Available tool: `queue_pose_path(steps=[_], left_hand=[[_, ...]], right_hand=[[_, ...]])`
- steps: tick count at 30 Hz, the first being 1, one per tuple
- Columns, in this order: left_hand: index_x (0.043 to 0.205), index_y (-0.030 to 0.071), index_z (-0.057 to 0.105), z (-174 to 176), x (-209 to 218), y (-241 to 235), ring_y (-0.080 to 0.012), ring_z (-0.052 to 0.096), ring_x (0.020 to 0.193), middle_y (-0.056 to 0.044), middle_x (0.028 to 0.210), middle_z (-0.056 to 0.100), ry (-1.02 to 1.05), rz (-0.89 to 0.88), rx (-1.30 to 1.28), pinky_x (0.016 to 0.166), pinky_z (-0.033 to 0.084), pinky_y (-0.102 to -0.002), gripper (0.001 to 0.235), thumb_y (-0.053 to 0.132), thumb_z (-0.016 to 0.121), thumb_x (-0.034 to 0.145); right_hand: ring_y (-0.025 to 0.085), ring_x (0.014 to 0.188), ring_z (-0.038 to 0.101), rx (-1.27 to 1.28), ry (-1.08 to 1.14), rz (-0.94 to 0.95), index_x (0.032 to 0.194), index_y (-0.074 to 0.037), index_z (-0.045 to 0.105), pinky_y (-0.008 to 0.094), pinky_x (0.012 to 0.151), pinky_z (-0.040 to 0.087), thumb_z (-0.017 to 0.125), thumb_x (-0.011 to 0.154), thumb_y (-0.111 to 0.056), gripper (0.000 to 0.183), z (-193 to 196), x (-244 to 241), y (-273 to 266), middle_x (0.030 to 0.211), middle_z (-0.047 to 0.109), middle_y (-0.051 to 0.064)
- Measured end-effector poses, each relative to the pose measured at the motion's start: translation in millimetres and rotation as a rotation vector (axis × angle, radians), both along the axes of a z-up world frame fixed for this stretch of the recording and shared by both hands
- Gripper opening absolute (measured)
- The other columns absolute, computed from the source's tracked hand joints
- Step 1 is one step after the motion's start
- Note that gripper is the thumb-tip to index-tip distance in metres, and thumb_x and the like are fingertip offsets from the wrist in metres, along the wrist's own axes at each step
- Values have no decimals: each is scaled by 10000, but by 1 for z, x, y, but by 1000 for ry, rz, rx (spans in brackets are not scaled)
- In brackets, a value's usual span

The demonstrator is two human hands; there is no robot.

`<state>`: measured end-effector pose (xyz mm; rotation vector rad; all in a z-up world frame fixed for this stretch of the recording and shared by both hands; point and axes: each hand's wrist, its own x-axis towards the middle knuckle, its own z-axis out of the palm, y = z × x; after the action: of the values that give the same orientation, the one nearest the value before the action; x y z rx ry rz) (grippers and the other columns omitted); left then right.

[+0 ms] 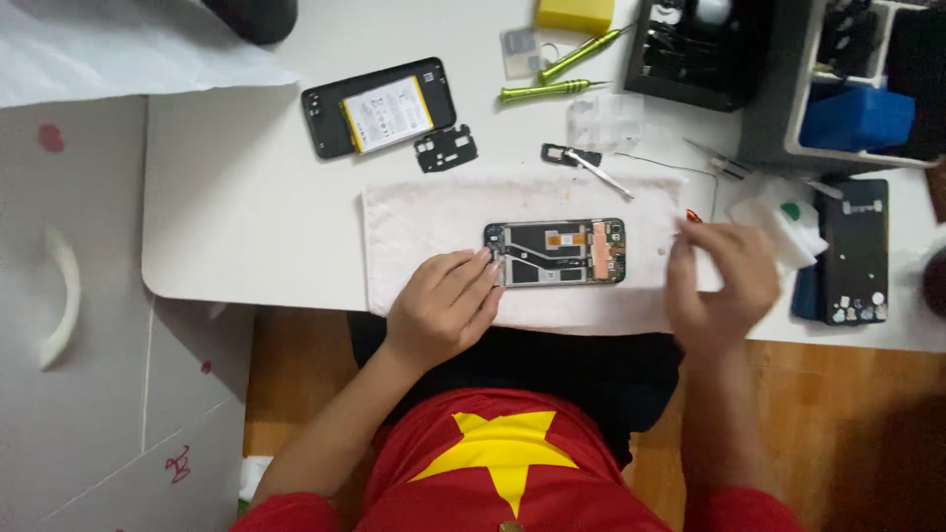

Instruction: A person is reassembling a smartphone, carefully placing internal components like the motherboard and battery into the frame and using small tools for precision adjustments.

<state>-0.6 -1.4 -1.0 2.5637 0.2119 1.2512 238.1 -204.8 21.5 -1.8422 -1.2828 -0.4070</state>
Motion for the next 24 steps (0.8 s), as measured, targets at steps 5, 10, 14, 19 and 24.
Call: queue_pose_path(steps=[5, 10, 14, 19, 24], left_hand=[[1044, -4, 772, 9, -2, 2, -300, 723, 921, -168, 1015, 762, 94, -67, 4, 813, 608, -390, 189, 107, 766, 892], [1063, 58, 788, -2, 0, -2, -284, 732, 893, -128, 989, 764, 31, 0, -23, 771, 618, -390, 219, 155, 765, 868], [1059, 61, 789, -1, 0, -2, -282, 733, 883, -129, 981, 766, 29, 0, -14, 759, 619, -389, 217, 155, 769, 864], [1064, 59, 786, -3, -1, -2, -289, 733, 889, -130, 994, 764, 25, 0, -14, 758, 619, -391, 219, 145, 768, 864], [1142, 92, 762, 11, -1, -3, -329, 681, 1036, -131, 1114, 725, 119, 14, -108, 844, 566, -443, 381, 367, 753, 879]], right_hand=[[329, 884, 683, -335, -138, -43, 1119, -2, 785, 433, 802, 521, 797, 932, 83, 206, -7, 17, -32, 986, 725, 154], [287, 799, 682, -354, -229, -62, 962, -85, 821, 385, 766, 548, 844, 891, 29, 137, 2, 7, -14, 874, 711, 75], [269, 777, 679, -433, -283, -97, 915, -79, 787, 372, 735, 553, 845, 901, 10, 107, 2, 6, -8, 820, 687, 60], [308, 824, 660, -353, -240, -97, 973, -67, 715, 412, 755, 536, 767, 983, -14, 75, -18, 6, -14, 875, 625, 72], [297, 718, 635, -137, 256, -100, 915, -62, 691, 385, 674, 494, 699, 998, -13, 97, -4, -48, 4, 812, 657, 73]])
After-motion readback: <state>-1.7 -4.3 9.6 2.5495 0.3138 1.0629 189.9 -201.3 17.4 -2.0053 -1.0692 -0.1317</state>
